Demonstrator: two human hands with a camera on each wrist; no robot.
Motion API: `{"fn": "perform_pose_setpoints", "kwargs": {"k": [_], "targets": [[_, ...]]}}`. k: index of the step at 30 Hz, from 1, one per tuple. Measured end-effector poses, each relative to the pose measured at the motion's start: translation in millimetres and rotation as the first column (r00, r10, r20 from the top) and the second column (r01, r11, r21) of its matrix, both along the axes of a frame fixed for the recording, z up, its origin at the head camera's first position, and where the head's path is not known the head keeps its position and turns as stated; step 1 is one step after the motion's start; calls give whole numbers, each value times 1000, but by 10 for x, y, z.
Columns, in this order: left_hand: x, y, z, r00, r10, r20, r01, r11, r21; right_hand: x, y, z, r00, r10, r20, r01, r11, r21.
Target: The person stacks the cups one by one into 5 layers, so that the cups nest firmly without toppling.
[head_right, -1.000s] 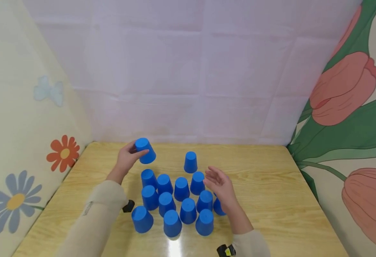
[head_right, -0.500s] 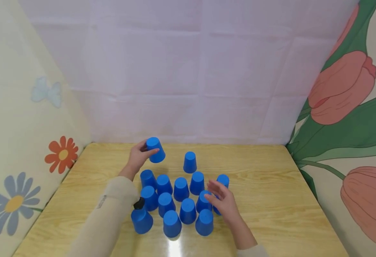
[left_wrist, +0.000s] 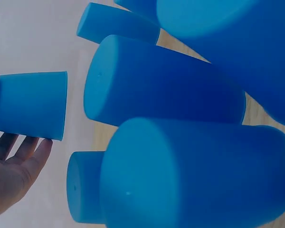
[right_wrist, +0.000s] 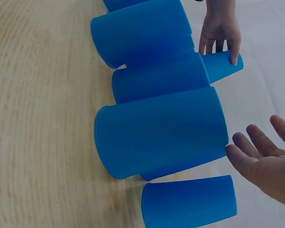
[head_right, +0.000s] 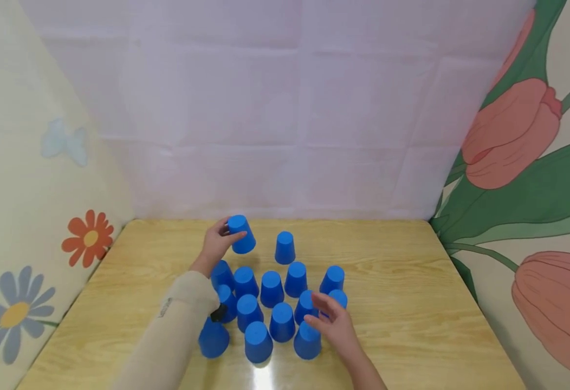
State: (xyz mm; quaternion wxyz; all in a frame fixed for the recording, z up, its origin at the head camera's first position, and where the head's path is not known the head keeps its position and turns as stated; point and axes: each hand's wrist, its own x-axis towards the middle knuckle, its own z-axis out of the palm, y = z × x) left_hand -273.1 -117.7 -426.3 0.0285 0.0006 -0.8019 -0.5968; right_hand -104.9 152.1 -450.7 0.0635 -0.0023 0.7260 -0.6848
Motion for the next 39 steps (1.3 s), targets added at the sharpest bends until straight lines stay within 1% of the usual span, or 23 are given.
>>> {"fn": "perform_pose_setpoints", "kwargs": {"k": [7,15,23,29,34,35,36,39], "targets": [[-7,34,-41,1000,5,23,-4,1000,-19,53,-10,-54,1000,2,14,-2,1000,24],[-11,80,-106,999,-12,33,15,998,-69,96,-2,-127,1000,7,29,-8,999,41],[-8,122,-136,1000,-5,24,7,997,-80,122,-3,-250,999,33,19,-34,999,37],[-63,182,-164,1000,-12,26,14,997,-71,128,-22,-317,998,55,15,-55,998,42],[-117,264,-223,999,-8,36,10,998,-57,120,-26,-339,997,70,31,-72,994,77],[-123,281,-238,1000,-3,22,5,998,-67,120,-25,-341,997,72,37,-75,994,83],[-132,301,-247,1000,-2,23,4,997,-73,121,-25,-344,996,74,43,-78,993,83],[-152,358,-242,999,0,42,4,996,-92,128,-28,-355,995,75,68,-80,993,84]]}}
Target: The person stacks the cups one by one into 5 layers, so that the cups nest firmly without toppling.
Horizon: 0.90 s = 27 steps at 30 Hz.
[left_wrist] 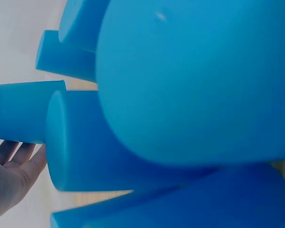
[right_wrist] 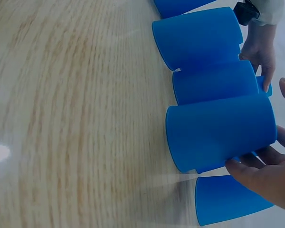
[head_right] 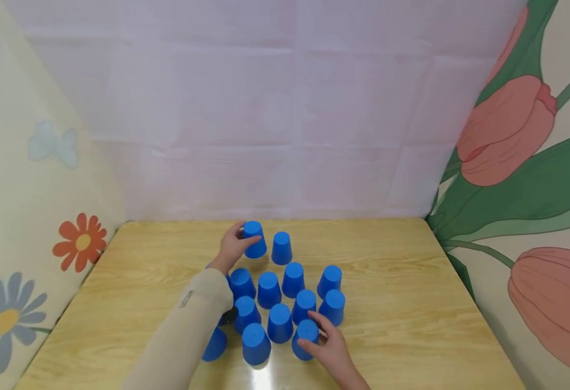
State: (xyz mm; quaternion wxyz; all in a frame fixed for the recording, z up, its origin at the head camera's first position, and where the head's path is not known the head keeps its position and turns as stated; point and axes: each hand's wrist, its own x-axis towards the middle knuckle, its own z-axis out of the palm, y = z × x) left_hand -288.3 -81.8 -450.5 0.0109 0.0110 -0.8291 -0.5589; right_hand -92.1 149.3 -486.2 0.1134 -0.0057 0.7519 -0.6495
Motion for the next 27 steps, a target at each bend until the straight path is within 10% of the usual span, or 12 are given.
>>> {"fn": "perform_pose_setpoints", "kwargs": {"k": [27], "targets": [[-71,99,-43,994,49,96,-49,999,-6,12,-29,-183,999,-31,-10,31,999,31]]}}
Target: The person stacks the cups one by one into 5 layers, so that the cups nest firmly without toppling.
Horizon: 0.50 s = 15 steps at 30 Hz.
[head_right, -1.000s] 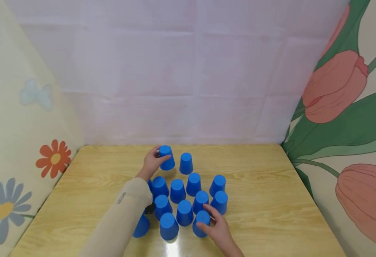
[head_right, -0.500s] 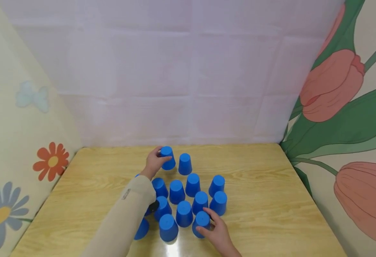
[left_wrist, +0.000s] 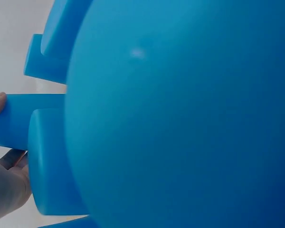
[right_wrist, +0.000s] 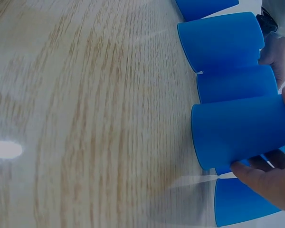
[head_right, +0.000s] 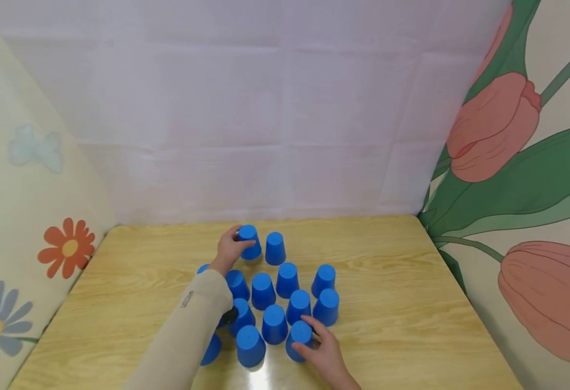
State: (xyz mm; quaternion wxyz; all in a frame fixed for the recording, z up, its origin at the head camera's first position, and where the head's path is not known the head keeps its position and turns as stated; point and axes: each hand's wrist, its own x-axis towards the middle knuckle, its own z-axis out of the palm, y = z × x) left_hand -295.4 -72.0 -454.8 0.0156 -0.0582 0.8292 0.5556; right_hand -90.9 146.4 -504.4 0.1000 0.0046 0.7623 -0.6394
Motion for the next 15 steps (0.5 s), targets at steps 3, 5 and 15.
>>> {"fn": "perform_pose_setpoints", "kwargs": {"k": [3,5,15], "targets": [[-7,12,-11,1000,1,14,0,1000,-9,1,6,16,1000,1,-13,-1,1000,12],[-16,18,-27,1000,-5,20,5,1000,-15,-1,13,13,1000,2,-21,-2,1000,19],[-37,7,-98,999,-22,24,23,999,-44,-12,28,-25,1000,19,-23,-20,1000,-6]]}}
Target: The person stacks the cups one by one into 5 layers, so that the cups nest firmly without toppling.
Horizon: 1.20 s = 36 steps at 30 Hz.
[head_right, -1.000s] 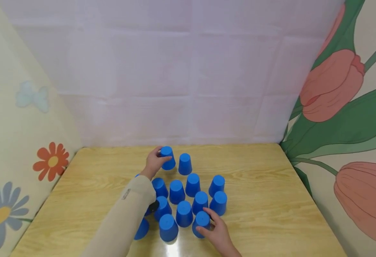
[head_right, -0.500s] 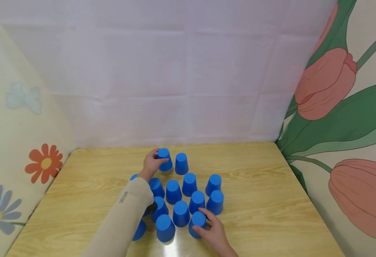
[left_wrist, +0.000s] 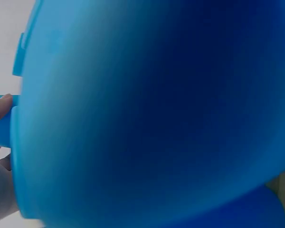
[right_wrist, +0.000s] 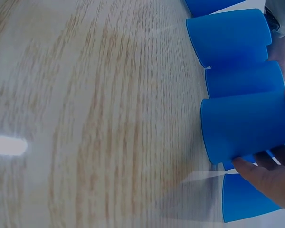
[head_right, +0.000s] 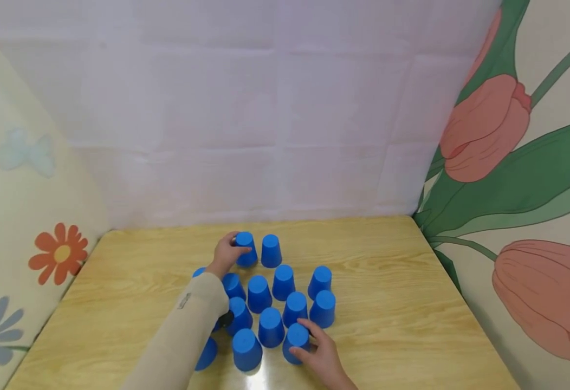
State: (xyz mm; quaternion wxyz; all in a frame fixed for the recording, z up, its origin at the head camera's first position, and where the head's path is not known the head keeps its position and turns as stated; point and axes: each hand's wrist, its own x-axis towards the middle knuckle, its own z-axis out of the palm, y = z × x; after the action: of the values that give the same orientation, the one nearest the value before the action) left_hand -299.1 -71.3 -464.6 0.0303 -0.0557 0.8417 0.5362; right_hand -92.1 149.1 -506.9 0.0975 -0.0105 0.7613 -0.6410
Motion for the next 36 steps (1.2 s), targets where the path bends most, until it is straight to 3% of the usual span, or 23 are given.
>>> {"fn": "perform_pose_setpoints", "kwargs": {"k": [9,16,36], "targets": [[-11,9,-60,1000,-13,4,13,1000,-21,-9,-1,10,1000,3,14,-3,1000,27],[-17,9,-66,997,2,72,-1,1000,-6,-11,14,-18,1000,12,8,-12,1000,23],[-8,52,-80,997,-4,73,6,1000,-25,-6,8,-13,1000,6,4,-6,1000,23]]}}
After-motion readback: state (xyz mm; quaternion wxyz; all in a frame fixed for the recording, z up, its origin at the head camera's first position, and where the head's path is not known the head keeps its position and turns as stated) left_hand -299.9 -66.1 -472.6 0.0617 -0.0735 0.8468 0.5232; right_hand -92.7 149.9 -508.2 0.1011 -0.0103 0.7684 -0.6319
